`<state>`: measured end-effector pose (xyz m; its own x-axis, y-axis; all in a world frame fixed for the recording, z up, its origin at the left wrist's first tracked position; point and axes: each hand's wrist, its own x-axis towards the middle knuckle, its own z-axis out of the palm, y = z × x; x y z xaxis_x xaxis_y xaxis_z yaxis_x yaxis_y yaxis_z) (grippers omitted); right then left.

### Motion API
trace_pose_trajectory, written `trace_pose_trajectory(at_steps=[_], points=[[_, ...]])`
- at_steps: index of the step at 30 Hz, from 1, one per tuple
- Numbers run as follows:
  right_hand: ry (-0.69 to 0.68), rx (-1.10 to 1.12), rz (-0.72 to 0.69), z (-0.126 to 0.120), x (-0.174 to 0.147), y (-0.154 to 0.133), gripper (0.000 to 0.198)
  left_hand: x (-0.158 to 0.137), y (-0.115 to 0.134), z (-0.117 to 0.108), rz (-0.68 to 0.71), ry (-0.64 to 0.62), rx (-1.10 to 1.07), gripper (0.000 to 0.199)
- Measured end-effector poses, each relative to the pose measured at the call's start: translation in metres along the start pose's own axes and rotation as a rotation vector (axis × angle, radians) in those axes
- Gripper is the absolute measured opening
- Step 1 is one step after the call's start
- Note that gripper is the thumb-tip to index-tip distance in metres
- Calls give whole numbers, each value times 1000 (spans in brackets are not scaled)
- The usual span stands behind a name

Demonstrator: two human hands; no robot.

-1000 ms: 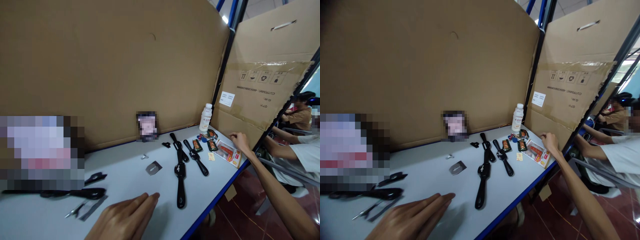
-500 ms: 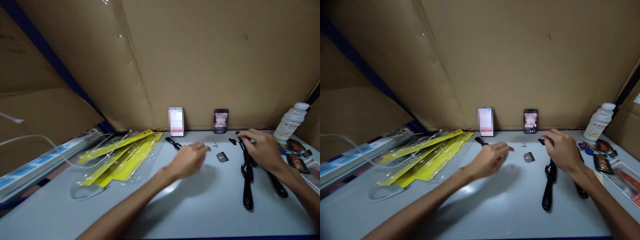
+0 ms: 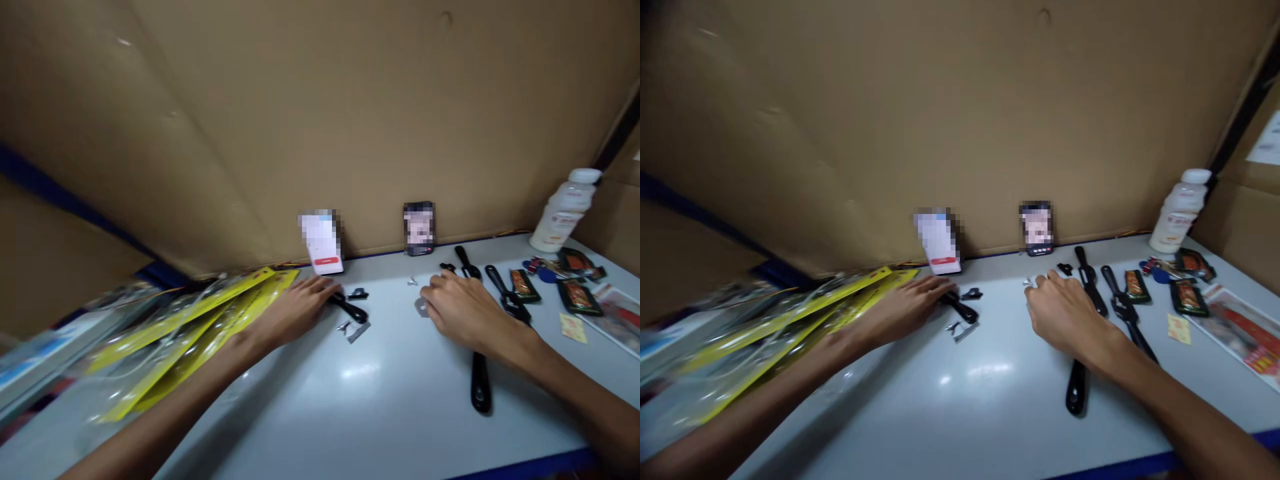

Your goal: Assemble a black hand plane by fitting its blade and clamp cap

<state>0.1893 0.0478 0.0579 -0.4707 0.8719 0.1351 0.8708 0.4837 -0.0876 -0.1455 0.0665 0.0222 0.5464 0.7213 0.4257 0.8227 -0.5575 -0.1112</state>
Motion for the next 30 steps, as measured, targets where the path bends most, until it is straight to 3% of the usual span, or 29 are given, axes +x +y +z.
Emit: trace_pose_trajectory(at_steps=[4, 7, 10, 12, 13, 18, 24, 30], points=[[-10, -120, 353, -27, -6, 49, 26, -1, 22, -1, 75, 36, -2, 38], [-26, -172, 579, -43, -13, 97, 25, -7, 68, -4, 204, 13, -106, 31], [-54, -177, 695, -47, -18, 127, 29, -3, 123, -7, 379, -29, -198, 34], [-79, -149, 701, -41, -16, 131, 32, 11, 152, -6, 410, -58, -172, 38], [-90, -128, 686, -36, -14, 129, 33, 20, 162, -5, 422, -11, -170, 39], [-95, -8, 556, -3, 2, 106, 33, 60, 181, -1, 353, -137, -248, 39], [-81, 122, 558, 23, 28, 100, 37, 51, 211, 2, 381, -322, -342, 48], [45, 271, 632, 36, 46, 111, 35, 46, 220, 8, 387, -372, -363, 40]])
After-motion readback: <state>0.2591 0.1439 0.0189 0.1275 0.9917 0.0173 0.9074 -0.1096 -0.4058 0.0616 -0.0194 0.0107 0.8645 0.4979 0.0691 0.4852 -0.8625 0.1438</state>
